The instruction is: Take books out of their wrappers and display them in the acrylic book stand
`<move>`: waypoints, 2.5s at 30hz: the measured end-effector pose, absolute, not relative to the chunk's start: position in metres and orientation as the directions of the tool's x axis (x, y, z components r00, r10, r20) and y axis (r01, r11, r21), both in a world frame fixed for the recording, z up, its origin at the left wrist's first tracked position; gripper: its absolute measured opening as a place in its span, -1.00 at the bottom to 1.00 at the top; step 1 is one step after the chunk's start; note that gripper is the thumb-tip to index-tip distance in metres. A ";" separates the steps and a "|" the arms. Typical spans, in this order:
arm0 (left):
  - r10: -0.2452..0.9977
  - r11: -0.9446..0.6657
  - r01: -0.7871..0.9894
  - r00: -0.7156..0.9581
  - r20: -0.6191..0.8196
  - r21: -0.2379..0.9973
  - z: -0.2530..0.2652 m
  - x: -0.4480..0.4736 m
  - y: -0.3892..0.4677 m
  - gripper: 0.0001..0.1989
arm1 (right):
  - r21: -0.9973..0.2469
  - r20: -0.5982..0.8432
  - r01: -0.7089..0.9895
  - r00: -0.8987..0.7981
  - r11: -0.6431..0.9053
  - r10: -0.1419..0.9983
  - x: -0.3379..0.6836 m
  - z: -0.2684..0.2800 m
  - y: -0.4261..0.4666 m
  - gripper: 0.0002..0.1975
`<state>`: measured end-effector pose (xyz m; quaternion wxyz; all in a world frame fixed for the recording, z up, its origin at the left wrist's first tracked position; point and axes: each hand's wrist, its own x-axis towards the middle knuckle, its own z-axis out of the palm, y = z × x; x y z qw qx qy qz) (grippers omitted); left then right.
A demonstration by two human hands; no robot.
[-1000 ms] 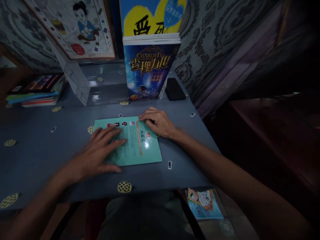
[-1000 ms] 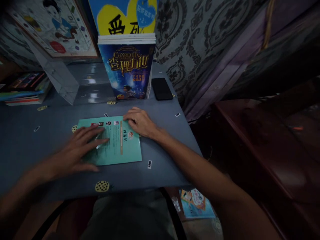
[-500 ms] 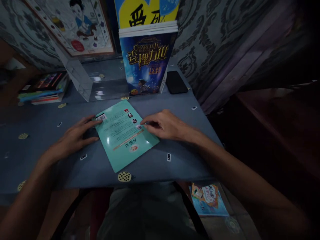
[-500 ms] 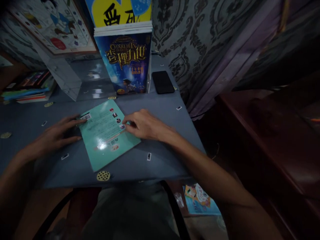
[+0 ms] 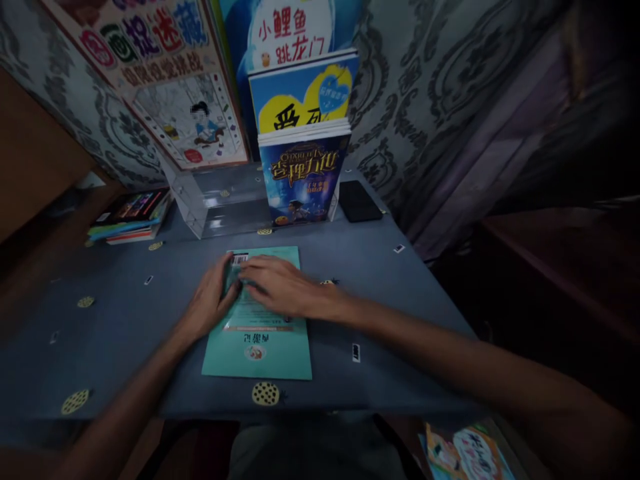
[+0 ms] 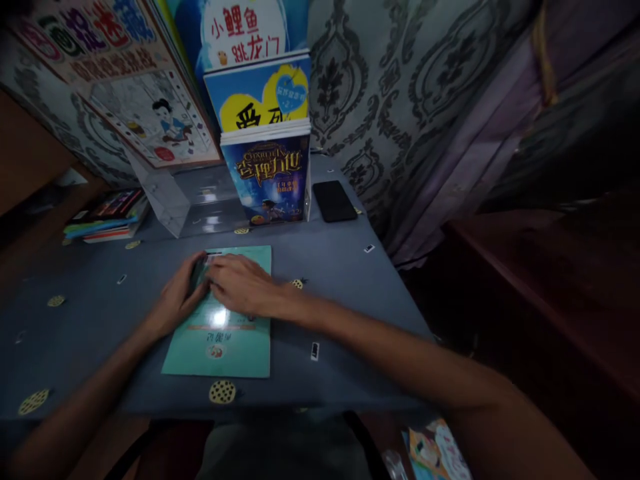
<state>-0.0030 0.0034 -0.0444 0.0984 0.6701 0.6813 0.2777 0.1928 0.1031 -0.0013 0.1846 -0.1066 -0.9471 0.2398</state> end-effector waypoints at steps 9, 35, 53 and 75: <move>0.967 -0.023 0.880 -0.101 0.235 0.474 -0.044 -0.001 0.000 -0.37 | -0.412 0.239 0.191 -0.921 0.891 0.308 0.181 -0.044 0.131 -0.50; 0.747 -0.661 0.737 0.663 0.037 0.137 -0.022 0.102 -0.064 -0.37 | -0.429 0.264 0.349 -0.834 0.833 0.485 0.238 -0.054 0.145 -0.46; 0.977 0.004 0.953 -0.069 0.204 0.304 -0.048 0.023 -0.086 -0.42 | -0.296 0.221 0.316 -0.896 0.901 0.386 0.286 -0.047 0.059 -0.46; 0.946 -0.248 0.969 0.239 0.217 0.017 -0.052 0.039 -0.173 -0.19 | -0.173 0.189 0.142 -0.966 0.975 0.174 0.346 -0.053 -0.010 0.05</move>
